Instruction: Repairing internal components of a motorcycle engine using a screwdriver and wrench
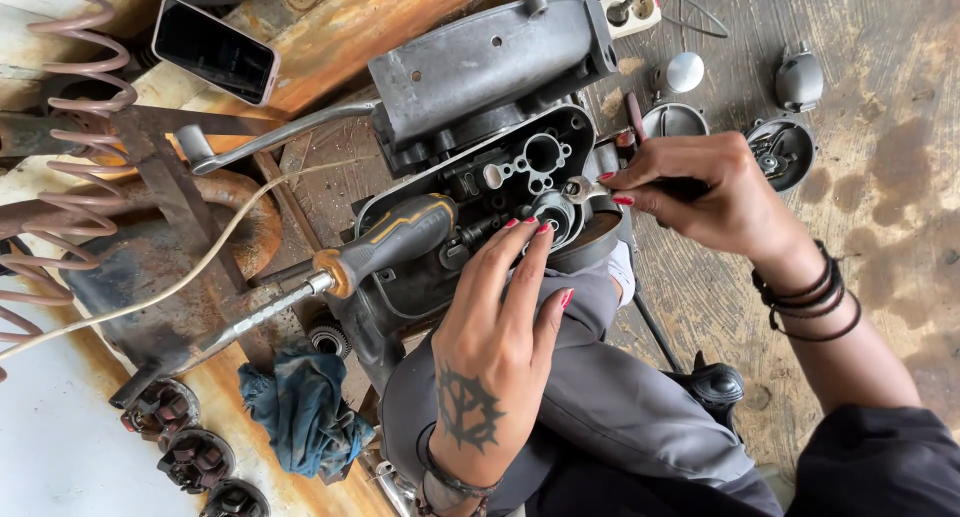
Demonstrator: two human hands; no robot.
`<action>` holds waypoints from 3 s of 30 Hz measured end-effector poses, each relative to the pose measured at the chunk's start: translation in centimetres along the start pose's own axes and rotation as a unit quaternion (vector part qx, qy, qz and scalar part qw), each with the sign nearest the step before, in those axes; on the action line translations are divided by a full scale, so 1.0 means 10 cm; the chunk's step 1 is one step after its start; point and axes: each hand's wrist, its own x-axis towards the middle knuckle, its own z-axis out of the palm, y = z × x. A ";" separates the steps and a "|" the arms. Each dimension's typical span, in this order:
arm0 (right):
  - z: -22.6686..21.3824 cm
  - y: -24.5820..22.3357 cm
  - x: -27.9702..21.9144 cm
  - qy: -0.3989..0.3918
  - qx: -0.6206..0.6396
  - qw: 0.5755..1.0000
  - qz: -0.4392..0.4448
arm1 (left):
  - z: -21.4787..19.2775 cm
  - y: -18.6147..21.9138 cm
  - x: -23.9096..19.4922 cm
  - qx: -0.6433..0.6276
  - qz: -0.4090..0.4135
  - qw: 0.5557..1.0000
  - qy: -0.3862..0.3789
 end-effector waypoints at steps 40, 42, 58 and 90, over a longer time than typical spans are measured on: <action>0.55 -0.74 -0.23 0.153 -0.271 0.938 0.149 | -0.03 -0.13 -0.02 0.017 0.049 0.998 -0.023; 0.55 -0.74 -0.21 0.149 -0.268 0.940 0.152 | -0.01 -0.13 -0.04 0.039 0.048 0.998 -0.017; 0.56 -0.45 -0.27 0.146 -0.218 0.962 0.069 | 0.01 -0.08 0.06 0.053 0.030 0.998 -0.003; 0.09 -0.51 0.03 -0.020 -0.171 0.981 0.093 | -0.01 -0.18 -0.04 0.060 0.042 0.996 -0.042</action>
